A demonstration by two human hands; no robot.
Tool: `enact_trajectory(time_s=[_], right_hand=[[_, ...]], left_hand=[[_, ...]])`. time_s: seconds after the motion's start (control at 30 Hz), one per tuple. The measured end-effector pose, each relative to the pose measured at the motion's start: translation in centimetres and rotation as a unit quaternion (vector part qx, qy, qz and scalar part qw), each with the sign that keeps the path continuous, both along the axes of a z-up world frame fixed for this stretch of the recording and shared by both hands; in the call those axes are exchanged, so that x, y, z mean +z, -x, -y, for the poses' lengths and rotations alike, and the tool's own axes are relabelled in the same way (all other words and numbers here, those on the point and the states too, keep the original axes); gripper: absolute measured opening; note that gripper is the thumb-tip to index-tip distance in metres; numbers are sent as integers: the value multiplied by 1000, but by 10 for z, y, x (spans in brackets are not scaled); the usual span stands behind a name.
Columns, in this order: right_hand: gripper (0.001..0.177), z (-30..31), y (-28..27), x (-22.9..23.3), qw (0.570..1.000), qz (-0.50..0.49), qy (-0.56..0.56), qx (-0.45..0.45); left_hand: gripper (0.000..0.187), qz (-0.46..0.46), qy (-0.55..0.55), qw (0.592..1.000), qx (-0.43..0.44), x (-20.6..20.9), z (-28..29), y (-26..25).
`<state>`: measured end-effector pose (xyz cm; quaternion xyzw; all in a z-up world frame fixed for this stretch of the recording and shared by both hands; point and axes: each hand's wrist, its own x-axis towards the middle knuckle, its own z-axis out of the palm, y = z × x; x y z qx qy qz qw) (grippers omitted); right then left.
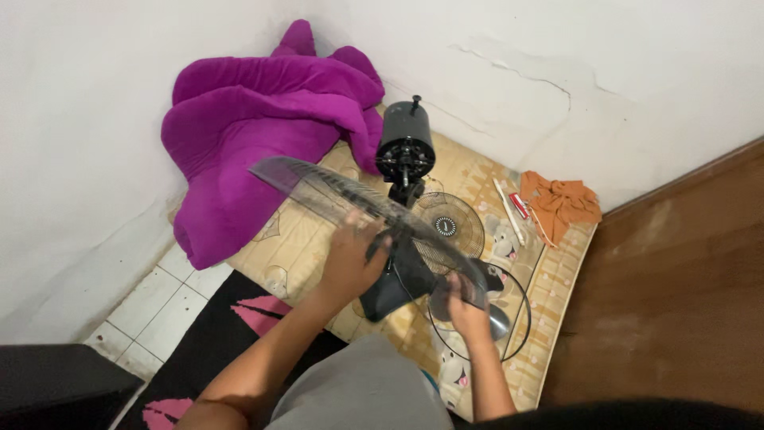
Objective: The person disassembles a black table fan using a screwdriver. They remove the front grille, unscrew and detach the fan blades, and then remove the rear grille and motor housing. The components are placed on a patterned mat on the floor.
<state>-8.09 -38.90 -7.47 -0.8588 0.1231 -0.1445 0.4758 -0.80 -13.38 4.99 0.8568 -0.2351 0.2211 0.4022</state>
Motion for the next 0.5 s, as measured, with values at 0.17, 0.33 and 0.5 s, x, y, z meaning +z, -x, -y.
enact_trajectory(time_s=[0.17, 0.33, 0.5], right_hand=[[40, 58, 33, -17, 997, -80, -5, -14], [41, 95, 49, -9, 981, -85, 173, 6], [33, 114, 53, 25, 963, -108, 233, 79]], left_hand=[[48, -38, -86, 964, -247, 13, -23, 8], [19, -135, -46, 945, -293, 32, -35, -6], [22, -36, 71, 984, -159, 53, -43, -76]])
